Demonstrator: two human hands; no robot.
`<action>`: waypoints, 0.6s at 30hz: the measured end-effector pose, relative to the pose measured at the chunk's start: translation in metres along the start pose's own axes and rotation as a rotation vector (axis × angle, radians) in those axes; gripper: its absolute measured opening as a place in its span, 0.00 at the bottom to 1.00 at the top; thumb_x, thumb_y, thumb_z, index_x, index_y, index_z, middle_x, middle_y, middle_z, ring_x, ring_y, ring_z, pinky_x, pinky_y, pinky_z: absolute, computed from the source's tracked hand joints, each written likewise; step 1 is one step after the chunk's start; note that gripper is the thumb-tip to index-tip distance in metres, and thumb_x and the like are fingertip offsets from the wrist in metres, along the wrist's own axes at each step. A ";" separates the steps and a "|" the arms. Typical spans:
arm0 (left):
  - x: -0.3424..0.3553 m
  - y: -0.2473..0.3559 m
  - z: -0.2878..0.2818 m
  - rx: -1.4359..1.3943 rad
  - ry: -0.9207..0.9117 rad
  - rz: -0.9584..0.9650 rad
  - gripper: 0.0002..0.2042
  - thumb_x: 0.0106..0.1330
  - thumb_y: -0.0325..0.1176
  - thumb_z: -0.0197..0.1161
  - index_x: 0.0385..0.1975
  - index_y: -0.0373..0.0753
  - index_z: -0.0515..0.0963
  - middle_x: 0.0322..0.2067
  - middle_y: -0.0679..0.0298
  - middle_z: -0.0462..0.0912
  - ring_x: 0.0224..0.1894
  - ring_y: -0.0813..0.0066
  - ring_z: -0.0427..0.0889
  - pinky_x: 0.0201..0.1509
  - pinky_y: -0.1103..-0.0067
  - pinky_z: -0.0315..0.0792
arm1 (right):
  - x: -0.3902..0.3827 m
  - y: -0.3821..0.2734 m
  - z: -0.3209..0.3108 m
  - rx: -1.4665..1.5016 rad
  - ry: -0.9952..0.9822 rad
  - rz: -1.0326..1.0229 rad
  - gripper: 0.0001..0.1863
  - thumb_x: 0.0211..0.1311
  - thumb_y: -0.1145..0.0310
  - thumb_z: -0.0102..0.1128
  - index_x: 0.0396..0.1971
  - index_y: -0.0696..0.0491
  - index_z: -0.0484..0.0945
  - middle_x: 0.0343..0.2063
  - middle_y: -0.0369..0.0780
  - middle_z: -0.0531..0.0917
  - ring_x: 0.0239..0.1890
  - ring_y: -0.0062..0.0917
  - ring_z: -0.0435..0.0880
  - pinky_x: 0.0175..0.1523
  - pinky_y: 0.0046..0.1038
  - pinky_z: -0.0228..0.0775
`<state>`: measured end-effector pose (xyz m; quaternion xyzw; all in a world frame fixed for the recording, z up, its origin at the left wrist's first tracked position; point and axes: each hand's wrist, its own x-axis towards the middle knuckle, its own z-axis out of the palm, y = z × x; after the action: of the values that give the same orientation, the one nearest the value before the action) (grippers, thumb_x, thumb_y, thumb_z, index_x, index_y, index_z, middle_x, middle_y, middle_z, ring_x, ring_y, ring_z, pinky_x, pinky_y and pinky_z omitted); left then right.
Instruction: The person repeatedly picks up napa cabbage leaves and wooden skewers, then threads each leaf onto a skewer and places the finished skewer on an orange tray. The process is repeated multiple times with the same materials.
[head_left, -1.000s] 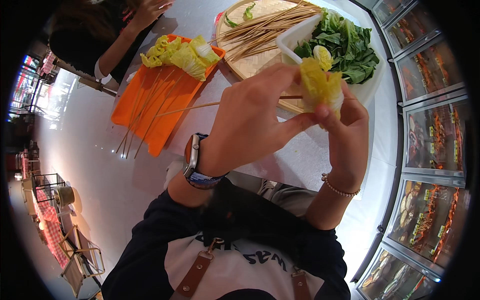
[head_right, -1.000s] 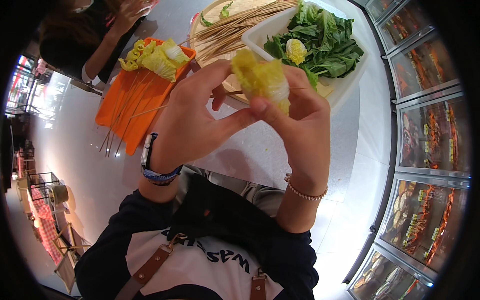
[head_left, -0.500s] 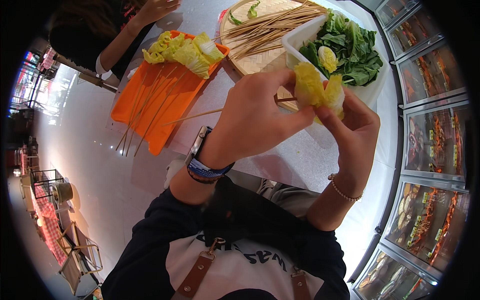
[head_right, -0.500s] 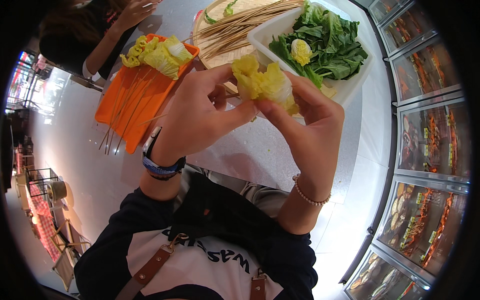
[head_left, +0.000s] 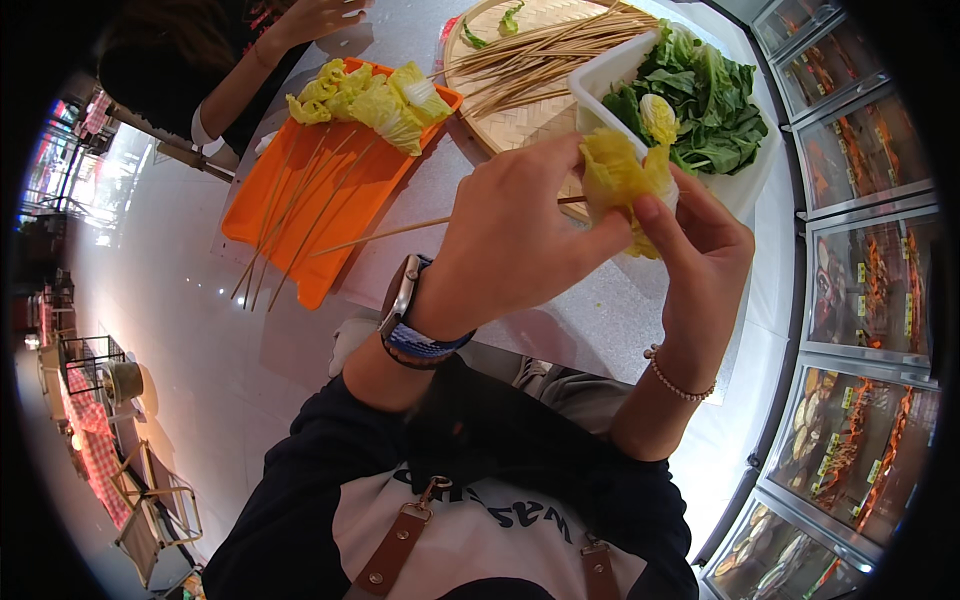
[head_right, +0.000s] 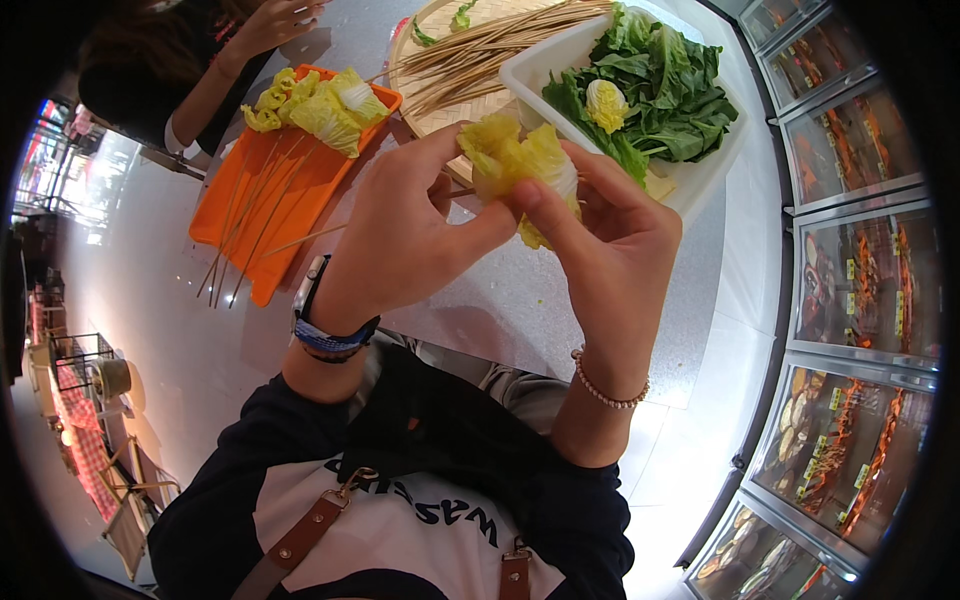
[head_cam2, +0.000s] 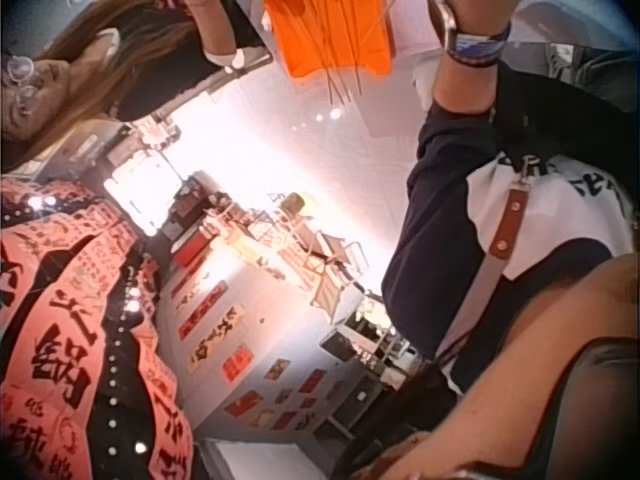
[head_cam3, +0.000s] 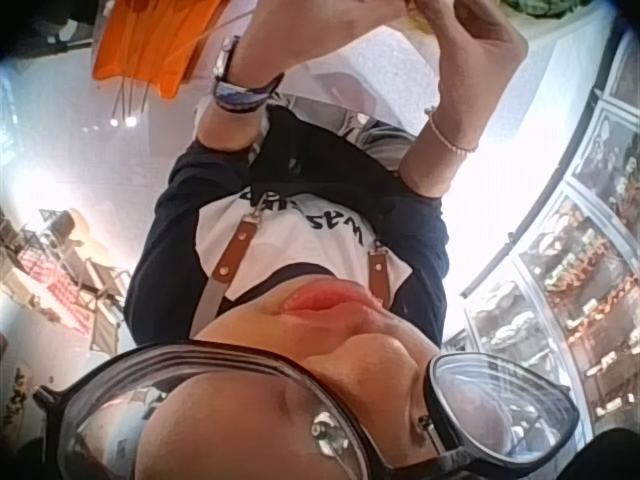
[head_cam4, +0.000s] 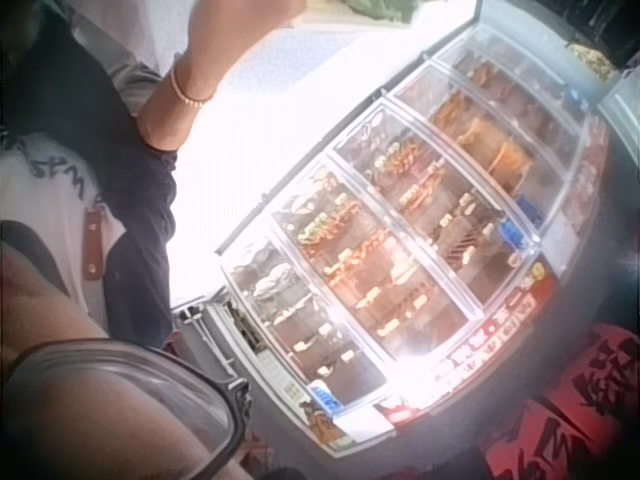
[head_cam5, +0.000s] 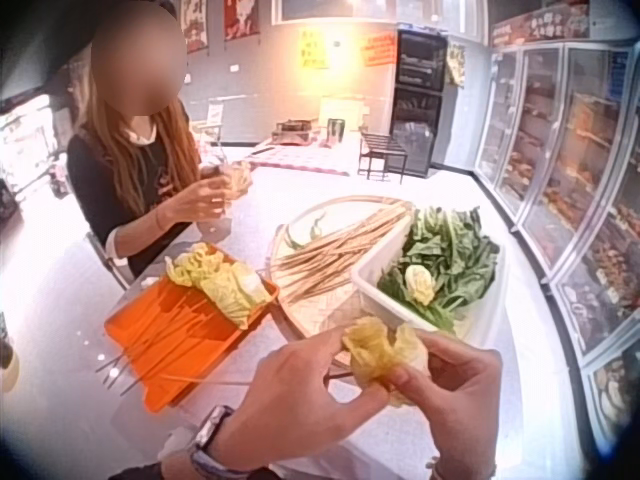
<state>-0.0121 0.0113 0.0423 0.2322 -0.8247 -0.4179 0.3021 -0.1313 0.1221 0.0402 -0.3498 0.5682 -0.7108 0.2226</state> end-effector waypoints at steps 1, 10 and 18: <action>0.001 0.000 0.000 -0.007 -0.001 0.013 0.18 0.50 0.42 0.69 0.35 0.34 0.78 0.29 0.54 0.83 0.31 0.55 0.83 0.36 0.69 0.76 | 0.000 -0.001 0.000 -0.007 -0.010 0.013 0.20 0.54 0.81 0.68 0.48 0.68 0.77 0.36 0.41 0.84 0.38 0.18 0.80 0.44 0.19 0.73; 0.002 -0.006 0.003 -0.087 0.053 0.046 0.18 0.51 0.33 0.67 0.41 0.32 0.77 0.19 0.68 0.75 0.17 0.88 0.63 0.20 0.84 0.59 | 0.002 0.001 0.005 -0.025 0.009 0.011 0.19 0.55 0.81 0.67 0.47 0.68 0.77 0.37 0.43 0.84 0.39 0.20 0.82 0.44 0.20 0.74; 0.004 -0.012 0.003 -0.295 -0.090 0.017 0.18 0.55 0.30 0.65 0.45 0.30 0.75 0.25 0.69 0.79 0.20 0.91 0.66 0.21 0.87 0.61 | 0.005 0.001 0.000 0.063 -0.014 0.081 0.19 0.56 0.80 0.66 0.48 0.68 0.77 0.39 0.44 0.84 0.40 0.20 0.82 0.45 0.20 0.74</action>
<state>-0.0150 0.0043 0.0325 0.1593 -0.7690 -0.5419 0.2993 -0.1351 0.1182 0.0402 -0.3243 0.5577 -0.7162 0.2661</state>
